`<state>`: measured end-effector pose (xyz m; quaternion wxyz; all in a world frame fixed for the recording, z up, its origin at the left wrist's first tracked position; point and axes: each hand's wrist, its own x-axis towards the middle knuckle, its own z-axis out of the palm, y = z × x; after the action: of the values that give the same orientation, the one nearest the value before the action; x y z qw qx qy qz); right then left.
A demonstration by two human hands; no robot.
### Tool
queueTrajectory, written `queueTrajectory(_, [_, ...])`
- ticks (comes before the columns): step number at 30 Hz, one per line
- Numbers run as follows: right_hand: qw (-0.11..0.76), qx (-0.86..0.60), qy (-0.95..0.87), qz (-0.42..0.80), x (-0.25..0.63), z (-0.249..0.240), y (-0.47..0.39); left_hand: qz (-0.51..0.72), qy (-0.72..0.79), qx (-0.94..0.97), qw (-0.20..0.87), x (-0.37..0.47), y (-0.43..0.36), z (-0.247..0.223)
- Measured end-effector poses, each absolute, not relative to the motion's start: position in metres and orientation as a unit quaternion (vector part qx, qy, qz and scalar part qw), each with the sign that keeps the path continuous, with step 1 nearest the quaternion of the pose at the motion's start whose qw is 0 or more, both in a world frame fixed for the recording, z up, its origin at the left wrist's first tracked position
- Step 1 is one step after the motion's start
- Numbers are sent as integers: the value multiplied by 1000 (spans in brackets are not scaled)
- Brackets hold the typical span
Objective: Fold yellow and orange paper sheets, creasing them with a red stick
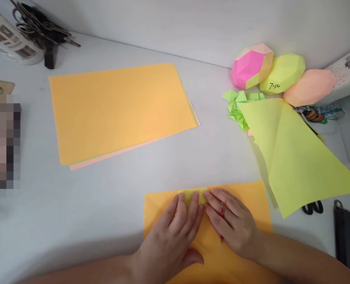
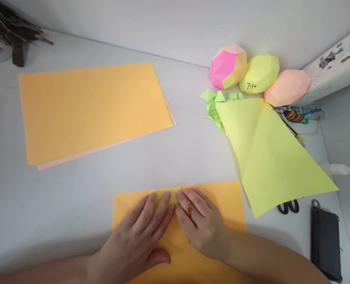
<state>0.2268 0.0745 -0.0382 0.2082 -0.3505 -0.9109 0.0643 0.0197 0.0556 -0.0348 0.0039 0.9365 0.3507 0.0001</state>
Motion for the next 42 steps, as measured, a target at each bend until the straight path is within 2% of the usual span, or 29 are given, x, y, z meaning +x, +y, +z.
queueTrajectory(42, [200, -355, -911, 67, 226, -37, 75, -6, 358, 934, 18, 20, 56, -36])
